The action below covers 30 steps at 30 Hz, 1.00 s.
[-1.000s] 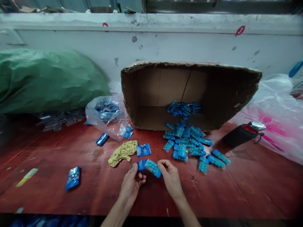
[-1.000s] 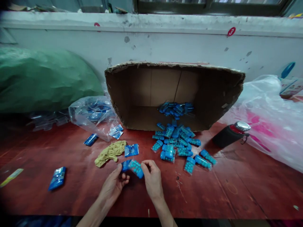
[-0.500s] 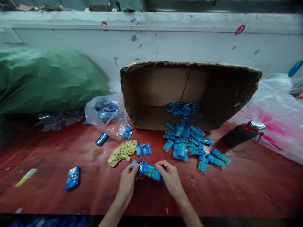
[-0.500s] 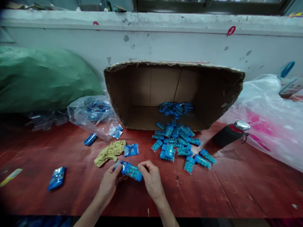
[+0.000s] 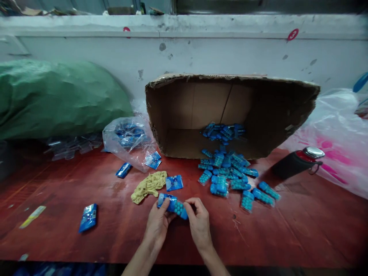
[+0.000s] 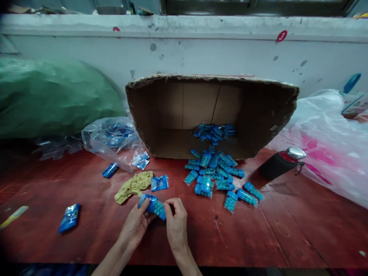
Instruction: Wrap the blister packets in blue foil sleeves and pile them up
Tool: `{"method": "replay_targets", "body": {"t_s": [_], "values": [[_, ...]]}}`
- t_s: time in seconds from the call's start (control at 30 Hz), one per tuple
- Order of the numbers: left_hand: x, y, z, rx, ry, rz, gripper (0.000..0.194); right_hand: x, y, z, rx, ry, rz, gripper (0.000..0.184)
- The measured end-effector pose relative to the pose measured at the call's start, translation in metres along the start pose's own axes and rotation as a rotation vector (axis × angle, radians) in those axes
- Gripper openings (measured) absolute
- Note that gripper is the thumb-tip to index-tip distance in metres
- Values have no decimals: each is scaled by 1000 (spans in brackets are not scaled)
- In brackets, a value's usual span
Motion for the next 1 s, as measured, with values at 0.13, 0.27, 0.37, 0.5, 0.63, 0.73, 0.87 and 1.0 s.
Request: {"method": "replay_targets", "body": {"t_s": [0.13, 0.27, 0.37, 0.5, 0.63, 0.73, 0.87, 1.0], "values": [[3, 5, 3, 239, 138, -82, 45, 0, -3, 1, -10, -3, -12, 12], [7, 4, 5, 55, 6, -58, 27, 0, 0, 1, -3, 7, -43, 11], [7, 2, 6, -131, -48, -70, 22, -1, 4, 0, 96, 16, -67, 11], [11, -2, 10, -120, -114, -64, 18, -1, 5, 0, 67, 54, -87, 11], [15, -5, 13, -191, -156, -36, 14, -2, 4, 0, 69, 58, -117, 10], [13, -3, 12, -213, -144, -4, 8, -4, 5, 0, 182, -56, -289, 9], [11, -2, 10, -243, -115, 45, 1, -7, 9, 0, 291, -201, -468, 20], [14, -3, 13, -261, -90, 69, 2, -8, 11, 5, 260, -93, -347, 16]]}}
Point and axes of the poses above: each hand's wrist, its own z-axis away from the middle knuckle, its own x-axis out of the palm, y = z × x, the point moved 1 cm from there along -z, towards the middle knuckle, and after that the axes turned 7 degrees about y, right-handed, at the moved point
